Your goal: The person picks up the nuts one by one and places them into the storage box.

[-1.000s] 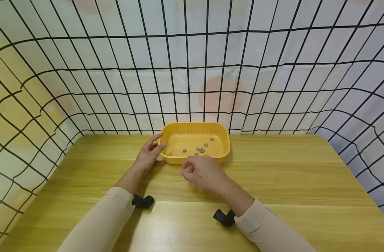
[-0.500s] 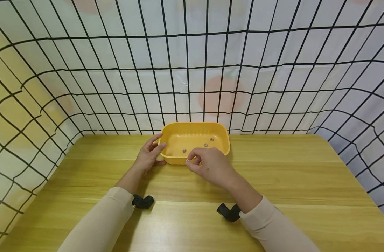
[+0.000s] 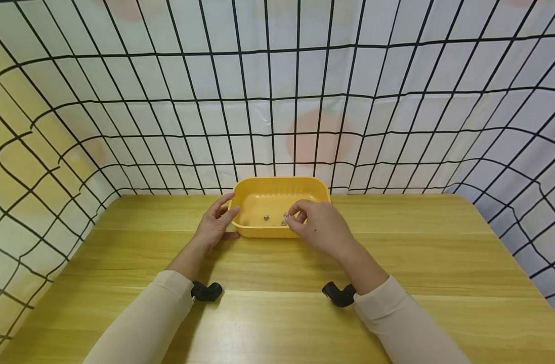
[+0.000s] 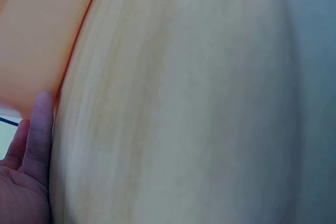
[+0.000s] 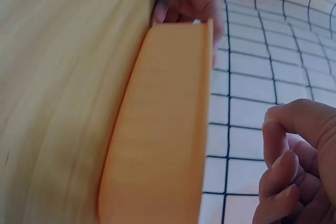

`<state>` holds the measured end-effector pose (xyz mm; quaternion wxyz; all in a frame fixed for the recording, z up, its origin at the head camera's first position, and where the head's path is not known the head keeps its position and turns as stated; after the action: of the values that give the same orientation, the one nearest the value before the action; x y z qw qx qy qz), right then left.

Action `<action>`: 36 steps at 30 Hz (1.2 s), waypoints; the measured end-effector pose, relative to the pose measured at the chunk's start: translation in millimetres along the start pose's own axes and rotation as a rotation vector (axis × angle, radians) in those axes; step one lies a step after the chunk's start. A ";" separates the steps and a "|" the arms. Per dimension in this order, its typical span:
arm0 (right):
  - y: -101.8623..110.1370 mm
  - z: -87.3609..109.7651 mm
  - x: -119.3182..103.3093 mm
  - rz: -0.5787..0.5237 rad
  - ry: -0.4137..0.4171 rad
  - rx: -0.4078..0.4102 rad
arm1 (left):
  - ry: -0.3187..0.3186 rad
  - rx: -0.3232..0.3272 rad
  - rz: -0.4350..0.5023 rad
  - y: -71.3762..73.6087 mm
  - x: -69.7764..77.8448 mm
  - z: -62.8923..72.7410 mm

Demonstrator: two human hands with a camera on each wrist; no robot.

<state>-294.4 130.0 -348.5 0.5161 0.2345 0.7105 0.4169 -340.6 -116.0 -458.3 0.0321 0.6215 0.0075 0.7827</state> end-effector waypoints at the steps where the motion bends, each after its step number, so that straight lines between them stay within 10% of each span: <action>1: 0.4 -1.3 2.3 0.007 -0.002 0.004 | 0.000 0.001 0.001 0.2 -0.1 -0.1; 36: -39.9 -58.2 26.8 0.036 -0.028 -0.062 | 0.029 -0.012 0.004 -0.3 0.5 -0.5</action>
<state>-354.1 108.5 -389.3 0.5256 0.2370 0.6855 0.4446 -341.1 -115.6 -457.9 0.0341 0.6100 0.0020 0.7916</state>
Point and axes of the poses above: each hand's wrist, its own z-axis away from the middle knuckle, its own y-axis out of the back of the hand, x = y × z, the point moved 9 cm from there along -z, towards the middle knuckle, and after that the axes turned 4 degrees about y, right-handed, at the moved point
